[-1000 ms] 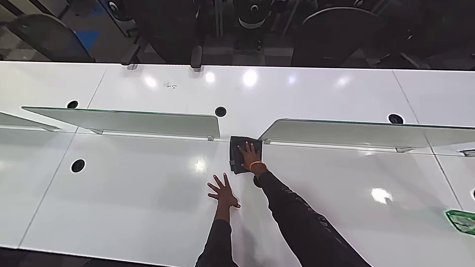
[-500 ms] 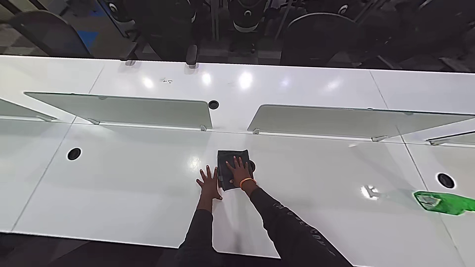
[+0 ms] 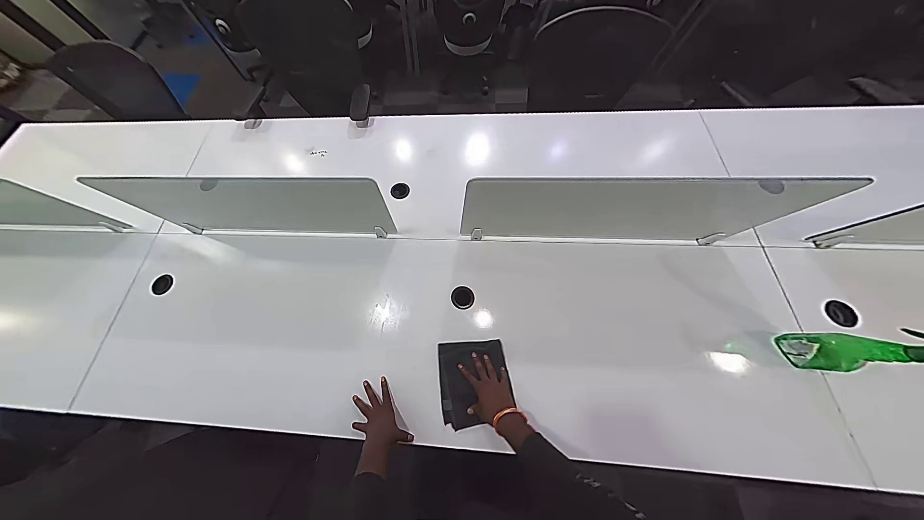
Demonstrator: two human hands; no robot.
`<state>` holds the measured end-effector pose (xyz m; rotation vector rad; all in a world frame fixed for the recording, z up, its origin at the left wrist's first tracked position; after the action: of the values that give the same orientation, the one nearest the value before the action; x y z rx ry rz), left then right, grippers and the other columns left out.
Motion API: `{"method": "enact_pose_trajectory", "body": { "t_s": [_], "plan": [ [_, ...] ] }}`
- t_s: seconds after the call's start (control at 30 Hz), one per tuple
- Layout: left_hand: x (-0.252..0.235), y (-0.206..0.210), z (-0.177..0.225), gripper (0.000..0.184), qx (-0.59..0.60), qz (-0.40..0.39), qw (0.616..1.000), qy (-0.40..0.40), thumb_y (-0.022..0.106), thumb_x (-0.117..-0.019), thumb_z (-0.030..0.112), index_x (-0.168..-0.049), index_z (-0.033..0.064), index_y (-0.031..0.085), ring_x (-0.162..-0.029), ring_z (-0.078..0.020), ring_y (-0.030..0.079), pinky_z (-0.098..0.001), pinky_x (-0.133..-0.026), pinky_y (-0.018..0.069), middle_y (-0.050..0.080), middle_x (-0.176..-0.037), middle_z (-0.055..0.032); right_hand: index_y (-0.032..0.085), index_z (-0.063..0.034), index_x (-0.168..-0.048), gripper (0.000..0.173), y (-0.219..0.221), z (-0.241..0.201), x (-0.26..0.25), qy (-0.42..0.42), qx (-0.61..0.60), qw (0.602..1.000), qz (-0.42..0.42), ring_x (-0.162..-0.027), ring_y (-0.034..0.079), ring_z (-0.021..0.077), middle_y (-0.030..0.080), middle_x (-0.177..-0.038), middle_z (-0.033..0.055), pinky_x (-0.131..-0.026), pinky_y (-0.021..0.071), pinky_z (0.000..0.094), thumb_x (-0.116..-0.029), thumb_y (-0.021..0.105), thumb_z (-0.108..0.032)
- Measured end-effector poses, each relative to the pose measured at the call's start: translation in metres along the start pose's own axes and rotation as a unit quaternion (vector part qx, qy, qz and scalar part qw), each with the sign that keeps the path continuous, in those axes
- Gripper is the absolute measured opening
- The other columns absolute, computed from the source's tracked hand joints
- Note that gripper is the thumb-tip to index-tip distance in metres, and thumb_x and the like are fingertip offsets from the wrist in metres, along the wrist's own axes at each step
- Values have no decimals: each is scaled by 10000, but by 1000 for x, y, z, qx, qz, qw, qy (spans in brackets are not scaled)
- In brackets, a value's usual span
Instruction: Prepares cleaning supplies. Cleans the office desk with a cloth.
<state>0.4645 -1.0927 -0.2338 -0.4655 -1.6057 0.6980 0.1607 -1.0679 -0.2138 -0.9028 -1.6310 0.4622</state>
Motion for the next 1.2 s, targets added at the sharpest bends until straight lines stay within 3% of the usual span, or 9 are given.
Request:
{"method": "enact_pose_trajectory", "body": {
  "t_s": [0.2,0.53,0.67,0.77,0.87,1.03,1.2],
  "plan": [
    [-9,8,5,1829,-15,-48,999,-20,1043,-338,482,-1626,266,-237,-1456,-627,-283,-925,-966,240,-446,-1588,-225,177,-449,-1641,1164,-59,90,-26,110,-26,993,39,-1599,-2,418,-9,-1757,68,-1150,192,795,-719,883,-528],
    [-13,7,4,1824,6,-47,999,-20,1040,-323,466,-1629,305,-223,-1445,-635,-295,-939,-961,202,-444,-1592,-219,83,-388,-1665,1171,-85,60,-66,153,-18,987,44,-1578,-44,488,-70,-1742,156,-1113,195,835,-782,835,-547],
    [-14,8,5,1825,2,-50,999,-19,1044,-330,451,-1627,293,-230,-1441,-637,-301,-939,-956,204,-455,-1583,-221,131,-378,-1664,1124,-63,-4,-63,77,-5,996,37,-1568,-50,517,-35,-1741,174,-1094,150,873,-795,829,-520],
    [-12,6,5,1831,4,-58,998,-20,1048,-332,459,-1622,295,-242,-1431,-636,-321,-937,-972,187,-473,-1570,-218,188,-393,-1654,1099,-18,-70,-41,-22,10,1000,3,-1567,-40,523,-6,-1743,167,-1091,104,889,-780,850,-465],
    [-11,4,5,1839,-2,-61,998,-21,1054,-325,448,-1626,282,-236,-1440,-639,-300,-926,-983,216,-468,-1571,-227,152,-415,-1654,1084,32,-103,-9,-88,54,994,-44,-1570,-43,513,-47,-1747,145,-1089,104,883,-807,828,-451],
    [-11,5,5,1833,-5,-62,998,-20,1055,-335,427,-1624,284,-240,-1440,-638,-301,-924,-982,216,-474,-1569,-219,176,-447,-1642,1050,62,-77,43,-111,69,988,-80,-1592,-9,444,-16,-1758,65,-1126,113,844,-826,832,-362],
    [-15,7,5,1839,-26,-53,998,-27,1038,-319,474,-1623,282,-245,-1438,-651,-287,-930,-964,219,-453,-1579,-235,237,-491,-1615,1051,66,0,72,-49,60,995,-59,-1602,40,399,41,-1760,2,-1145,149,814,-787,860,-323]
  ]
}}
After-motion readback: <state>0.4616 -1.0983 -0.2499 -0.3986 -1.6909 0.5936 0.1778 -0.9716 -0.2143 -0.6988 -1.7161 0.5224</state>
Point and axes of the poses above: each hand's wrist, its own x-axis away from the middle knuckle, its own y-axis out of the palm, z = x × y, the point moved 10 cm from there along -x, towards the middle knuckle
